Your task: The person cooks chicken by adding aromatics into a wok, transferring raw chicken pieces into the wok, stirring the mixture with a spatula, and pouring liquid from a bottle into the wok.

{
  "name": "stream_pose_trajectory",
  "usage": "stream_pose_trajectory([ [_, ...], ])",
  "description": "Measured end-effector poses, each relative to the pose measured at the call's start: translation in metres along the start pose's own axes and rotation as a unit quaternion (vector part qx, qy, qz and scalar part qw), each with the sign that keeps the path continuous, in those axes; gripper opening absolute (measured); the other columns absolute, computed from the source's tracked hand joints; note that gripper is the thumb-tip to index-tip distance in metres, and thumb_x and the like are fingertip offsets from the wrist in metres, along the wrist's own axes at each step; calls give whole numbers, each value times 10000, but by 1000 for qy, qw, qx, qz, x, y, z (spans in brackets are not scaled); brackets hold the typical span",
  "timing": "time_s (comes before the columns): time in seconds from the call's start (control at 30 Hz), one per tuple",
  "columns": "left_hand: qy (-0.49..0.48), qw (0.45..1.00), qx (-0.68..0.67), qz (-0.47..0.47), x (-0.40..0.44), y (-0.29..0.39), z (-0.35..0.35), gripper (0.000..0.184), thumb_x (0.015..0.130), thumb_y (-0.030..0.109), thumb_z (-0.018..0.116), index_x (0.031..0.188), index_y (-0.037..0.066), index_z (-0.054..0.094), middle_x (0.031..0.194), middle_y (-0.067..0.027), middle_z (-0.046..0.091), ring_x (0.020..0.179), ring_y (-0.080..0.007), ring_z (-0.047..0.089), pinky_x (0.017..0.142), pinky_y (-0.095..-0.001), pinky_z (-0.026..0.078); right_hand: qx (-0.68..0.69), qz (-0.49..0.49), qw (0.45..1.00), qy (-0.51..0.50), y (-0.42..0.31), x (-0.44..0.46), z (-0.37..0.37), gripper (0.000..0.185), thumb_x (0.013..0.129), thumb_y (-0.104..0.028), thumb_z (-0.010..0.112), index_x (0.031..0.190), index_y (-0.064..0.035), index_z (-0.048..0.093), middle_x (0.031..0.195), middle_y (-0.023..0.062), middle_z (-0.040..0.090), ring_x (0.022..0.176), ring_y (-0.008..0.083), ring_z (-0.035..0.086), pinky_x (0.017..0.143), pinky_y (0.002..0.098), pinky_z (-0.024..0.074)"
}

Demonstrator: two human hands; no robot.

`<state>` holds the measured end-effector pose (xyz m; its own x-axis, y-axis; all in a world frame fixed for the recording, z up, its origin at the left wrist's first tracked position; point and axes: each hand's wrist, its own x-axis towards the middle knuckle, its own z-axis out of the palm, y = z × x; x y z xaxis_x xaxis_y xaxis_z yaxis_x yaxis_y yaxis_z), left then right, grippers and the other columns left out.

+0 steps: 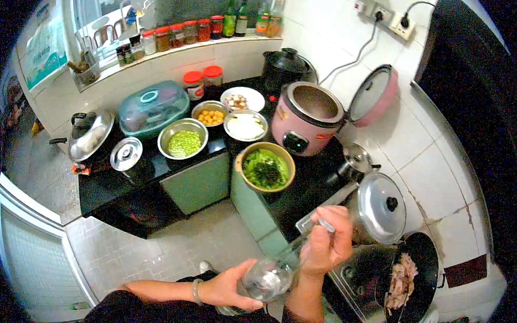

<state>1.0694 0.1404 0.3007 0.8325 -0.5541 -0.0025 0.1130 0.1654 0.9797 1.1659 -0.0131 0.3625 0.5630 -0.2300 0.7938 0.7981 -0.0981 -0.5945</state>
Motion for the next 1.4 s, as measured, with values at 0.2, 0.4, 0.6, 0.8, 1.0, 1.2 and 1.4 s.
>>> stream_pose_trajectory([
  [0.2, 137, 987, 81, 36, -36, 23, -86, 834, 629, 296, 770, 1254, -9, 309, 1120, -139, 500, 1030, -190, 497, 902, -319, 390, 323, 277, 894, -139, 15, -31, 105, 897, 694, -540, 634, 1312, -19, 246, 1123, 167, 504, 943, 237, 546, 818, 356, 422],
  [0.4, 406, 897, 83, 152, -55, 8, -166, 832, 601, 222, 783, 1224, 22, 271, 1117, -111, 450, 1035, -209, 476, 882, -335, 406, 189, 316, 759, -538, 56, -79, 151, 1103, 572, -385, 794, 1373, -57, 111, 1320, 146, 343, 1192, 269, 377, 1005, 379, 279],
  [0.6, 470, 867, 95, 137, -42, 17, -219, 905, 612, 169, 712, 1328, 42, 172, 1342, -96, 277, 1197, -221, 342, 986, -364, 313, 202, 253, 790, -520, 95, -86, 239, 1001, 588, -321, 798, 1328, -46, 183, 1277, 163, 366, 1188, 258, 376, 993, 361, 294],
  [0.8, 384, 882, 119, 244, 22, 38, -305, 954, 662, 216, 709, 1348, 42, 70, 1362, -145, 222, 1252, -265, 273, 1022, -403, 234, 143, 222, 817, -513, 177, -32, 284, 897, 604, -269, 782, 1276, 5, 254, 1202, 152, 429, 1139, 235, 410, 975, 329, 308],
  [1.0, 504, 856, 77, 87, 61, 50, -370, 652, 741, 114, 612, 1310, 80, 296, 1209, -150, 439, 1049, -249, 485, 893, -371, 388, 105, 264, 905, -317, 333, 108, 335, 890, 581, -287, 785, 1266, -33, 278, 1152, 124, 475, 1061, 225, 467, 927, 335, 364],
  [1.2, 525, 849, 51, -31, 82, 42, -412, 542, 827, 23, 521, 1312, 43, 280, 1131, -126, 498, 1022, -216, 506, 890, -336, 399, 59, 154, 981, -105, 511, 284, 393, 717, 620, -224, 754, 1176, -30, 346, 1093, 131, 498, 997, 235, 506, 870, 341, 402],
  [1.4, 541, 837, -20, -85, 111, 18, -426, 535, 812, 4, 542, 1289, 49, 303, 1083, -115, 518, 956, -187, 528, 826, -303, 433, -50, 126, 991, -19, 631, 385, 455, 699, 618, -186, 748, 1155, 3, 343, 1092, 147, 500, 981, 249, 511, 868, 342, 399],
])
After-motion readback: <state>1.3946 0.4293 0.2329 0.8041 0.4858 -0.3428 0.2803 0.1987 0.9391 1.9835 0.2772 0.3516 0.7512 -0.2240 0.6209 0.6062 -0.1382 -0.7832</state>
